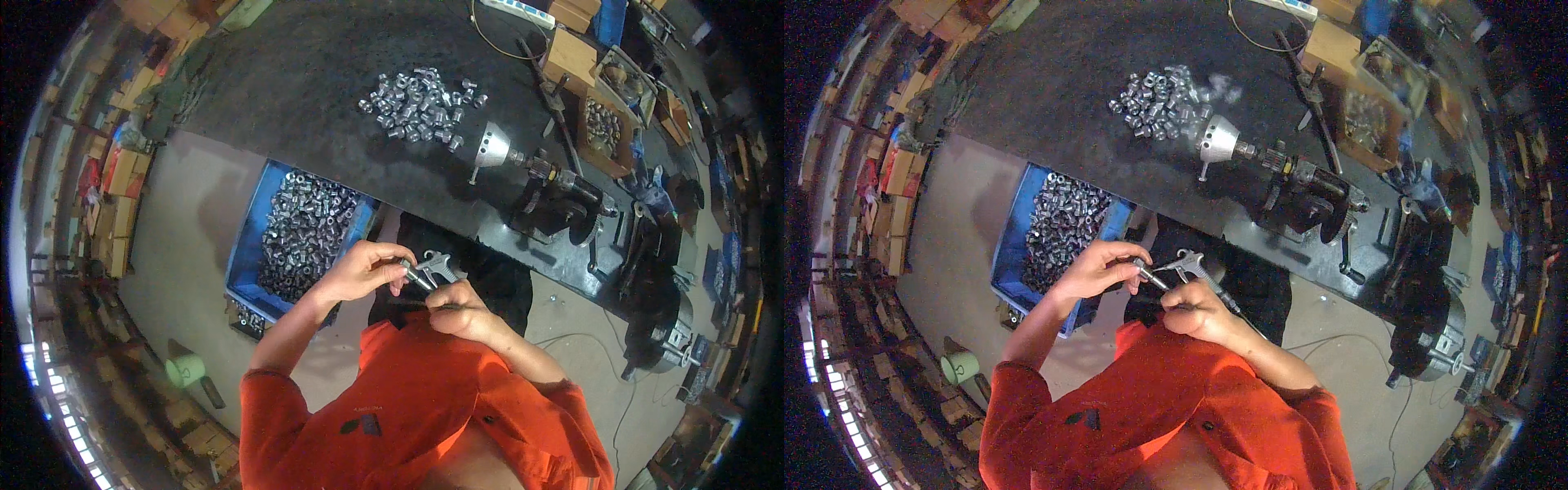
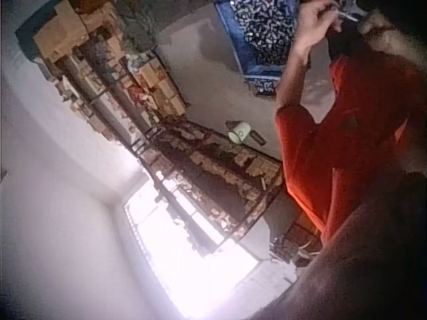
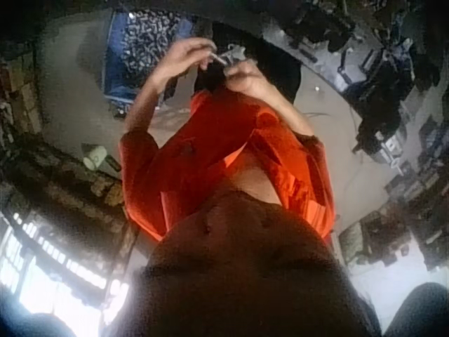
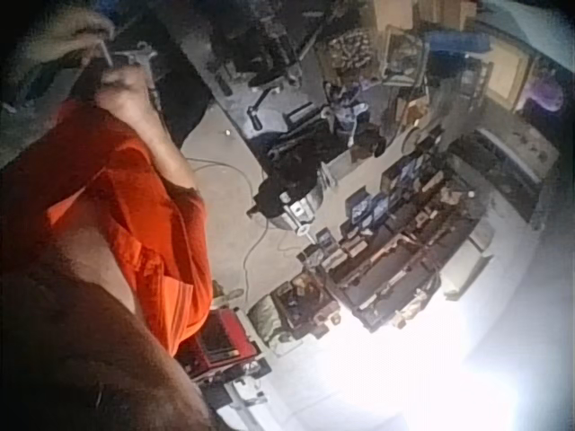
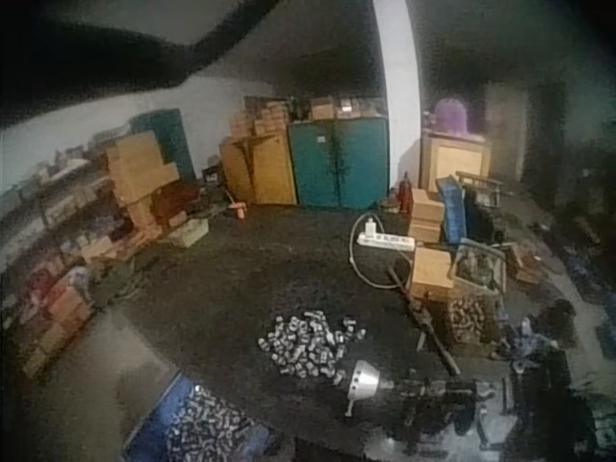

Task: The person repeatedly picks small metal parts from a blue bin, holds each part with a spray gun in the other hand, and applies a quick spray coat. After spraying, the person places the part on the table to form a growing pile. The process continues with one part at a time throughout the clip.

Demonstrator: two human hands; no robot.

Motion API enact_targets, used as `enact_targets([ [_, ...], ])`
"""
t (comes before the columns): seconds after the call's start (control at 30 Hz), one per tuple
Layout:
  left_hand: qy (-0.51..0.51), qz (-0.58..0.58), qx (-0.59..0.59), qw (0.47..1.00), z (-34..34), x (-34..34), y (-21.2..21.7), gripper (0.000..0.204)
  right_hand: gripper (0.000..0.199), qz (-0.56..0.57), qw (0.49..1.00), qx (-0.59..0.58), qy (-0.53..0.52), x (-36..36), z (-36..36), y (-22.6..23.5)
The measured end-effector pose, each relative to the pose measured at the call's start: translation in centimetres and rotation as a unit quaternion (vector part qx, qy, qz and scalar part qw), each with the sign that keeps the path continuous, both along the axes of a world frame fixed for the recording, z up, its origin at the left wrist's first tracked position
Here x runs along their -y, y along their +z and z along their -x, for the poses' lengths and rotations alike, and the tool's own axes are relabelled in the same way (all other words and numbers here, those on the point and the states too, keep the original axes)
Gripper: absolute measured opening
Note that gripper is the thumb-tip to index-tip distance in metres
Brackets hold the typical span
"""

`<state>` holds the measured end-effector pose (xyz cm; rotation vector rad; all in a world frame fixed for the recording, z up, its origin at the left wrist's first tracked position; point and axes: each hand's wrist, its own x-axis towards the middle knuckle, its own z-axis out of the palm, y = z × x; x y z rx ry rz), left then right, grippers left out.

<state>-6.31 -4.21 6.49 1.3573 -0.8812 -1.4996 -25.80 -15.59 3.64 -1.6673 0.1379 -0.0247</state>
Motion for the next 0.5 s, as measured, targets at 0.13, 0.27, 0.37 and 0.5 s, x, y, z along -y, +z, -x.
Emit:
enact_targets([
  [0.13, 0.007, 0.06, -0.037, 0.997, -1.2, -0.1, 0.4, 0.019, 0.019, -0.113, 0.993, -0.027, 0.014, 0.3, 0.3, -0.3],
  [0.27, 0.136, 0.048, 0.11, 0.983, -2.7, -0.3, 0.6, 0.017, 0.017, 0.01, 0.995, 0.089, -0.053, 1.1, 1.2, 0.6],
  [0.37, 0.097, 0.066, 0.465, 0.878, -2.0, 0.2, 0.7, 0.018, 0.021, 0.134, 0.965, 0.19, -0.121, 1.0, 1.5, 1.7],
  [0.5, 0.089, 0.072, 0.588, 0.801, -1.0, 0.1, -0.7, 0.022, 0.025, 0.119, 0.939, 0.29, -0.138, 0.5, 0.8, 3.3],
])
